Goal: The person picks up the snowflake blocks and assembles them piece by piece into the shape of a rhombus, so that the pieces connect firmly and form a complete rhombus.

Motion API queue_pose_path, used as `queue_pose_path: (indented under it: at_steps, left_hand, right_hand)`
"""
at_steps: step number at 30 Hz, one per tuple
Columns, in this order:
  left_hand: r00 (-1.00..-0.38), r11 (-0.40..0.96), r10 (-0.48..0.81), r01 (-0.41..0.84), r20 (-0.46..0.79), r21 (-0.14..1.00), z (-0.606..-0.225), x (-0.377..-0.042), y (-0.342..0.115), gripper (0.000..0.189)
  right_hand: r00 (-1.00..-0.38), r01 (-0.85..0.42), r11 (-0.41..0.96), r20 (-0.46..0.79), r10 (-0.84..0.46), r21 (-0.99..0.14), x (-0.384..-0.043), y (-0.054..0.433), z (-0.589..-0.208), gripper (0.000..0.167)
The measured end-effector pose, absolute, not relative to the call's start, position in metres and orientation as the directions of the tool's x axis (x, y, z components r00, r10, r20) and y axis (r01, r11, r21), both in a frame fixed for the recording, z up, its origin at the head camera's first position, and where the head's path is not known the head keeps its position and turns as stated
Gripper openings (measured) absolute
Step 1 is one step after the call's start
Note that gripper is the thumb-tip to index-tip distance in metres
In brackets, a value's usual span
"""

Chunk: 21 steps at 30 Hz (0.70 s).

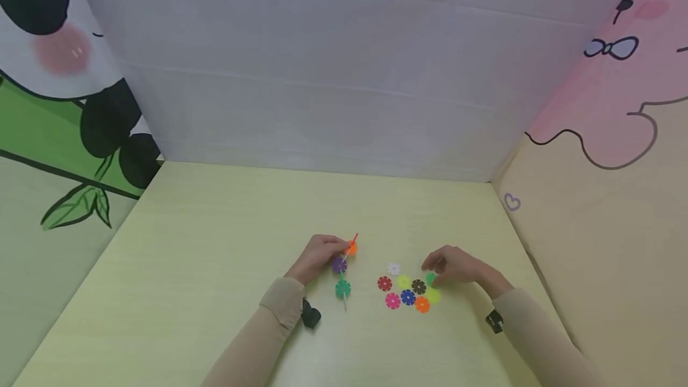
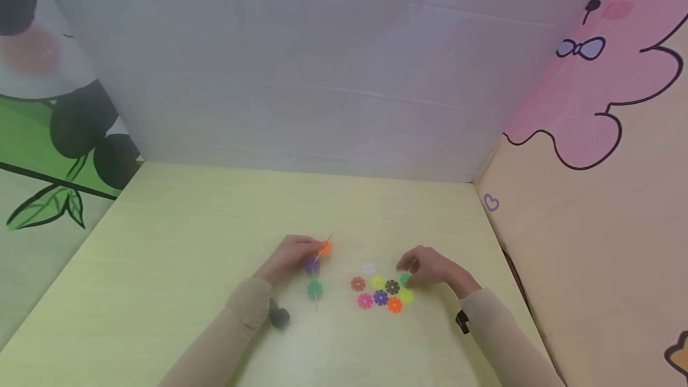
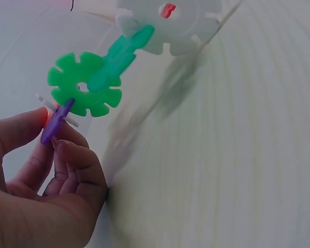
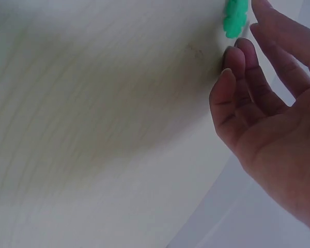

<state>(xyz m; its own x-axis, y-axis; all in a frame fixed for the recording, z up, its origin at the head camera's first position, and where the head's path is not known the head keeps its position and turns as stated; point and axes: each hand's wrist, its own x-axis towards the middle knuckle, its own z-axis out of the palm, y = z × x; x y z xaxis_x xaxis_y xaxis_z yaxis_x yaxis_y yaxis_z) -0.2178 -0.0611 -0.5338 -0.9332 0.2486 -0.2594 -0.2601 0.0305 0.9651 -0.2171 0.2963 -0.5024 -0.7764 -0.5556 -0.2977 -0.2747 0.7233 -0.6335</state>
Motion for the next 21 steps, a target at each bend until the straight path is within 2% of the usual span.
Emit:
queue_pose_path:
  at_steps: [11, 21]
  left_hand:
    - [-0.936, 0.026, 0.249, -0.252, -0.25, 0.967, -0.532, -0.217, -0.062, 0.023]
    - [-0.93, 0.054, 0.247, -0.267, -0.272, 0.962, -0.533, -0.217, -0.062, 0.019]
  right_hand:
    - [-0.767, -0.327, 0.722, -0.275, -0.58, -0.61, -0.215, 0.3, -0.51, 0.026]
    - [-0.797, -0.319, 0.759, -0.274, -0.539, -0.567, -0.217, 0.301, -0.514, 0.026]
